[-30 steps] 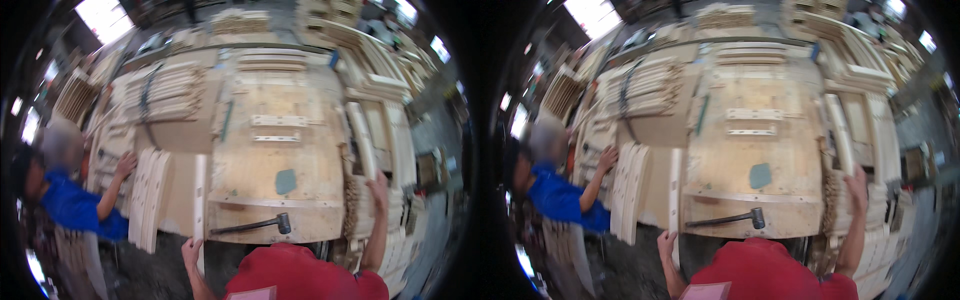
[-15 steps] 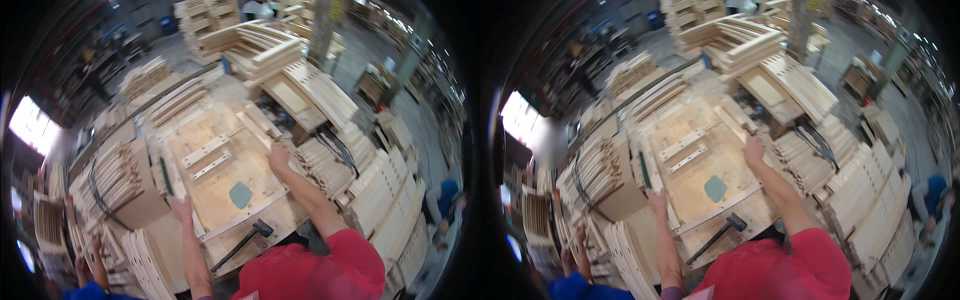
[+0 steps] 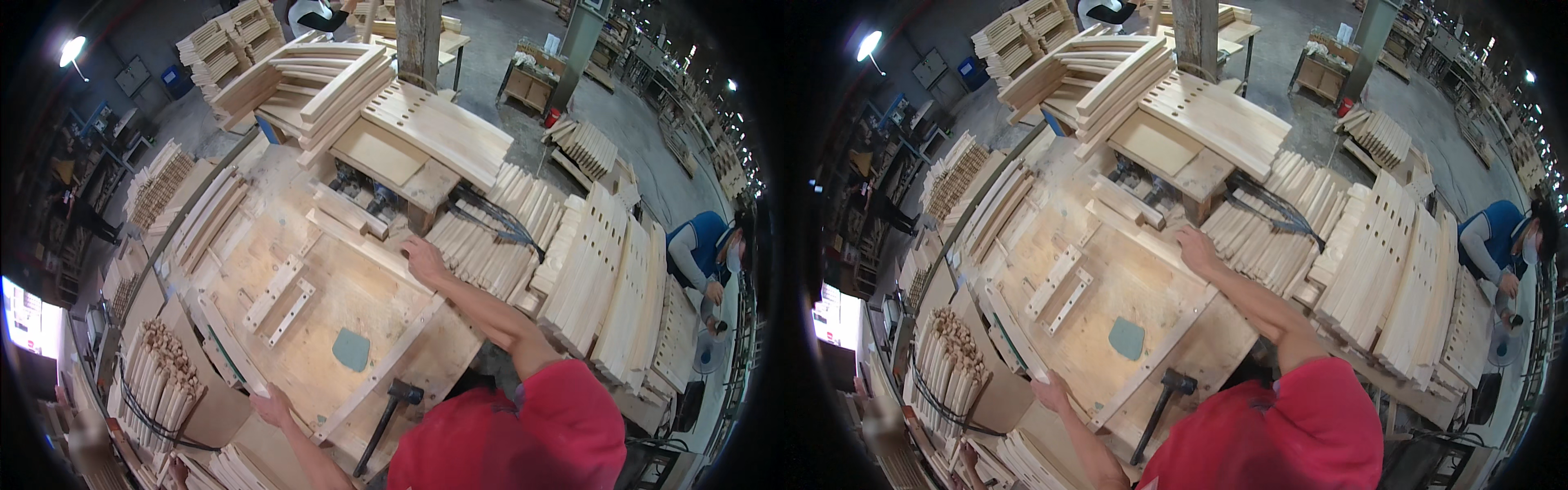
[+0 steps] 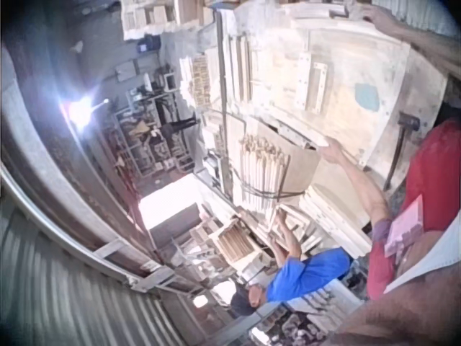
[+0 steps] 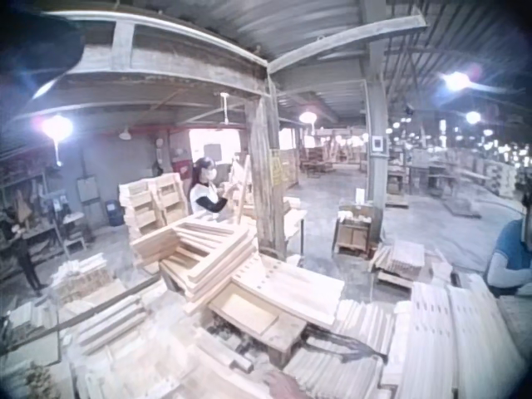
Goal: The person assembles wooden chair frames on a workbench in a factory setting. They pick up pre-drilled wooden slats and legs, align them into a rectangular frame, and use a hammer to tap the joints together. The person repeatedly constructs frames and stacks them on the table.
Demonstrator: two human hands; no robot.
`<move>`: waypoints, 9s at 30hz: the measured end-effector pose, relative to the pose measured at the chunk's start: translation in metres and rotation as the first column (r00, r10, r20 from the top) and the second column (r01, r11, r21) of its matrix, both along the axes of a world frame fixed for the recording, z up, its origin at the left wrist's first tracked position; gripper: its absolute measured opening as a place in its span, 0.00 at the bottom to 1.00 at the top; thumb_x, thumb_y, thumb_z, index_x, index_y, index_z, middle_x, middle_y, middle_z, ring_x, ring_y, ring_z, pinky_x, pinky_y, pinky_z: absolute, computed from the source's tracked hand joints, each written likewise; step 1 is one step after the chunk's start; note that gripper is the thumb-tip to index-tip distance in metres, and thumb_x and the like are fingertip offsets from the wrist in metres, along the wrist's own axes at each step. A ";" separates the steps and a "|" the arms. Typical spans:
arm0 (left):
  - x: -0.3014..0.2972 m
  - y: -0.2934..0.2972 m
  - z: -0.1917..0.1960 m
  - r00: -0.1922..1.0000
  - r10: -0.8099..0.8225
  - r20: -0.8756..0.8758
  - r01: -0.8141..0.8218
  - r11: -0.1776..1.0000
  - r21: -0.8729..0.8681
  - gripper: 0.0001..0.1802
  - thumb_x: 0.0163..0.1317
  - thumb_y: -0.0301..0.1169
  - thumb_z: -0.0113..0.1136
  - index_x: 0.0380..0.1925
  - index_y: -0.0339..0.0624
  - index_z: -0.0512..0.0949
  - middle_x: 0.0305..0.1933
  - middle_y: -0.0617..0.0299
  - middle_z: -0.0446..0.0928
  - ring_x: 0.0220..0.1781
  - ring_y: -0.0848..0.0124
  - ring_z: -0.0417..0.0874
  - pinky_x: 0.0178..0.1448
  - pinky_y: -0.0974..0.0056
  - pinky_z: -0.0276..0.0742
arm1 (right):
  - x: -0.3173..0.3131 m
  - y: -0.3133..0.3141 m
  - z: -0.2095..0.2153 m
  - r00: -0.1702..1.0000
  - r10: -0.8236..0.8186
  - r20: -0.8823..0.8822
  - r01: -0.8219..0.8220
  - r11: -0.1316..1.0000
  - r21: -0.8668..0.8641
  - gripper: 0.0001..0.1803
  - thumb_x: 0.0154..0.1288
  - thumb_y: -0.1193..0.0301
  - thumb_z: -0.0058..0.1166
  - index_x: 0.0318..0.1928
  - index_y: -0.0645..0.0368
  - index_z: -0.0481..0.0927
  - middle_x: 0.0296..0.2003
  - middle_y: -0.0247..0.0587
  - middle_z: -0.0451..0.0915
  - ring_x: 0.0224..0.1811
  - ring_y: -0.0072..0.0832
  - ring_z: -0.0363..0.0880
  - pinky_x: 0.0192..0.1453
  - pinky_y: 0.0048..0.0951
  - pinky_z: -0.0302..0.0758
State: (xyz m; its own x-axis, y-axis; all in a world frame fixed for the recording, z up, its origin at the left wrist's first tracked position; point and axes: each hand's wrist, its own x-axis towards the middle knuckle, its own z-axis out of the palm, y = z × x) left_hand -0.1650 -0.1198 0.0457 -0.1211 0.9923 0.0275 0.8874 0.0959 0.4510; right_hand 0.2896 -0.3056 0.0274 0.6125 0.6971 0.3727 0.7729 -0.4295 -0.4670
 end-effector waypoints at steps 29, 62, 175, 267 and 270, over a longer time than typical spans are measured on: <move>-0.034 0.013 -0.003 0.983 0.176 -0.059 -0.177 0.984 -0.028 0.28 0.59 0.50 0.64 0.48 0.36 0.78 0.47 0.38 0.83 0.52 0.40 0.83 0.57 0.42 0.76 | 0.061 0.018 0.067 0.623 0.740 -0.252 -0.694 0.375 -0.614 0.14 0.60 0.76 0.58 0.47 0.57 0.80 0.43 0.46 0.82 0.51 0.47 0.82 0.56 0.51 0.78; -0.031 0.021 -0.011 0.990 0.138 0.031 -0.138 0.990 -0.011 0.27 0.59 0.51 0.66 0.44 0.37 0.78 0.45 0.40 0.83 0.48 0.39 0.84 0.54 0.40 0.77 | -0.286 0.284 0.042 0.217 0.962 -0.163 -0.975 0.207 -0.077 0.21 0.65 0.61 0.64 0.56 0.53 0.82 0.41 0.51 0.80 0.46 0.50 0.83 0.48 0.50 0.79; -0.042 0.030 -0.033 0.988 0.154 0.002 -0.152 0.973 -0.175 0.22 0.65 0.44 0.63 0.43 0.35 0.71 0.47 0.43 0.77 0.53 0.44 0.80 0.56 0.43 0.78 | -0.147 0.410 0.026 0.427 0.903 0.034 -0.666 0.340 -0.663 0.22 0.50 0.66 0.68 0.47 0.56 0.80 0.43 0.50 0.83 0.45 0.49 0.85 0.44 0.50 0.83; 0.221 0.116 -0.051 0.456 -0.884 -0.106 0.877 0.426 0.225 0.19 0.59 0.45 0.69 0.43 0.43 0.86 0.74 0.49 0.66 0.81 0.51 0.57 0.81 0.31 0.43 | -0.055 0.074 -0.028 0.957 0.120 -0.264 -0.178 0.962 -0.209 0.30 0.56 0.65 0.64 0.59 0.58 0.74 0.46 0.60 0.80 0.51 0.58 0.79 0.55 0.51 0.75; 0.221 0.121 -0.067 0.468 -0.883 0.019 0.841 0.452 0.296 0.23 0.59 0.47 0.69 0.46 0.43 0.86 0.77 0.50 0.64 0.81 0.51 0.58 0.81 0.31 0.43 | -0.048 0.076 -0.026 0.972 0.148 -0.184 -0.183 0.964 -0.191 0.31 0.55 0.65 0.63 0.60 0.59 0.74 0.46 0.58 0.80 0.51 0.58 0.78 0.55 0.51 0.75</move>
